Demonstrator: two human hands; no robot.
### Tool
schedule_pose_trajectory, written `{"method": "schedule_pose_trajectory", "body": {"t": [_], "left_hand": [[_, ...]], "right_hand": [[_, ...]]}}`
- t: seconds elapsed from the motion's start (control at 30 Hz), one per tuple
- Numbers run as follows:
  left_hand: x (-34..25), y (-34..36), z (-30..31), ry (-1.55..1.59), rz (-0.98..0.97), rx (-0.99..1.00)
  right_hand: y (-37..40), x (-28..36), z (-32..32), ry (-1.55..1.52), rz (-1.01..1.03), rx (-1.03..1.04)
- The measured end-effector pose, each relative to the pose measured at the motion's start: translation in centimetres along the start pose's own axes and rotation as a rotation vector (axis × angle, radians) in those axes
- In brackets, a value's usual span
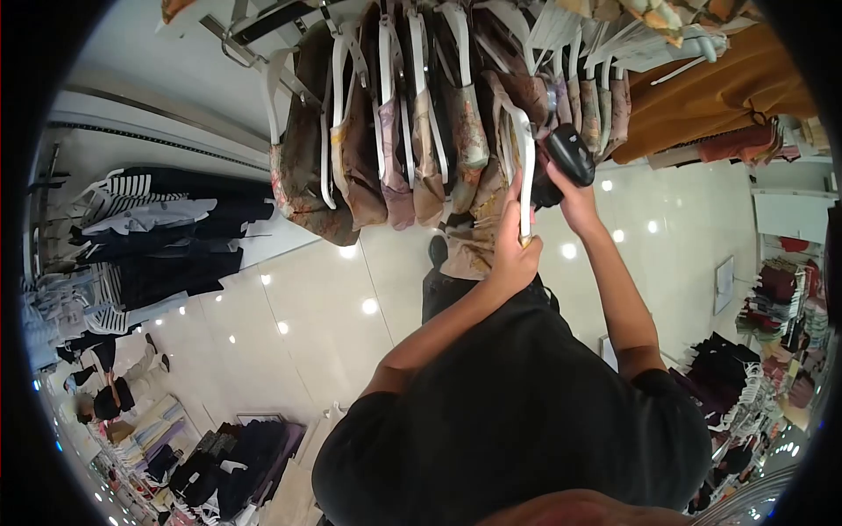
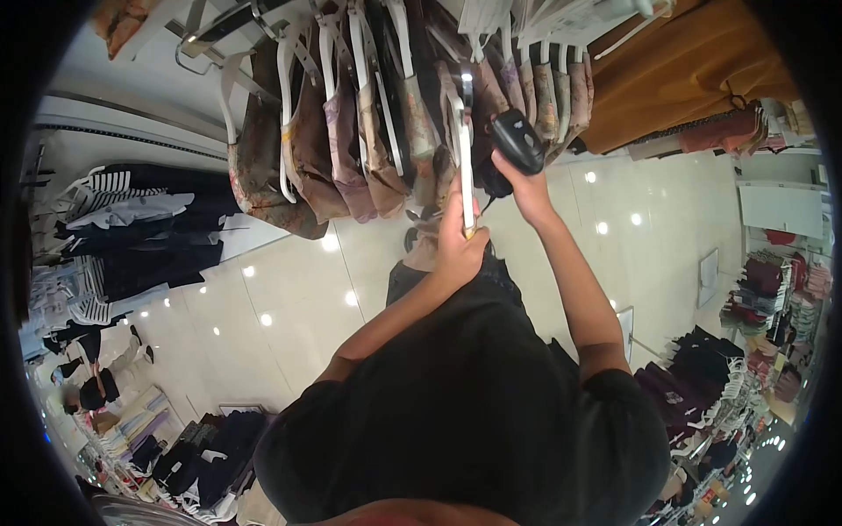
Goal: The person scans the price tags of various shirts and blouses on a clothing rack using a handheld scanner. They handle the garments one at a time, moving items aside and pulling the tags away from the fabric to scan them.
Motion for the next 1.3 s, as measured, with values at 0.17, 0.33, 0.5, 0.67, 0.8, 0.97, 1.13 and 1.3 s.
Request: {"method": "schedule_pose_trajectory", "body": {"t": [0.17, 0.33, 0.5, 0.67, 0.8, 0.97, 1.13, 1.3], "left_hand": [[-1.4, -4.3, -0.1, 0.09, -0.041, -0.134], [-3.5, -7.9, 1.5, -0.018, 0.007, -0.213], [-5.5, -10.6, 2.5, -0.101, -0.109, -0.212], [-5.7, -12.8, 4.2, -0.245, -0.138, -0.239], [-4.4, -13.9, 5.8, -0.137, -0.034, -0.278], [-2.6, -14.5, 8.3, -0.091, 0.083, -0.347], [-5.6, -15.3, 6.9, -0.083, 0.032, -0.26], [-4.4, -15.1, 6.8, -0.154, 0.122, -0.32]], "right_hand": [[0.2, 0.3, 0.0, -0.027, 0.02, 0.051], [-0.4, -1.0, 0.4, -0.07, -0.005, 0.09], [-1.0, -0.2, 0.0, -0.082, -0.061, 0.098], [-2.1, -1.5, 0.7, -0.171, -0.008, 0.137], [-2.1, -0.3, 1.0, -0.186, 0.05, 0.128], [0.9, 1.7, 1.9, -0.115, -0.018, 0.234], [3.2, 0.5, 4.7, -0.11, -0.061, 0.3], [4.4, -0.2, 8.1, -0.148, -0.042, 0.27]]}}
Point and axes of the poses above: each hand's wrist, its own y-axis away from the middle knuckle, its own z-axis out of the back of the hand, x = y × z, the point moved 5 cm from there along -y, towards the middle knuckle, and after that the axes turned 9 degrees about z, right-handed, at the moved point
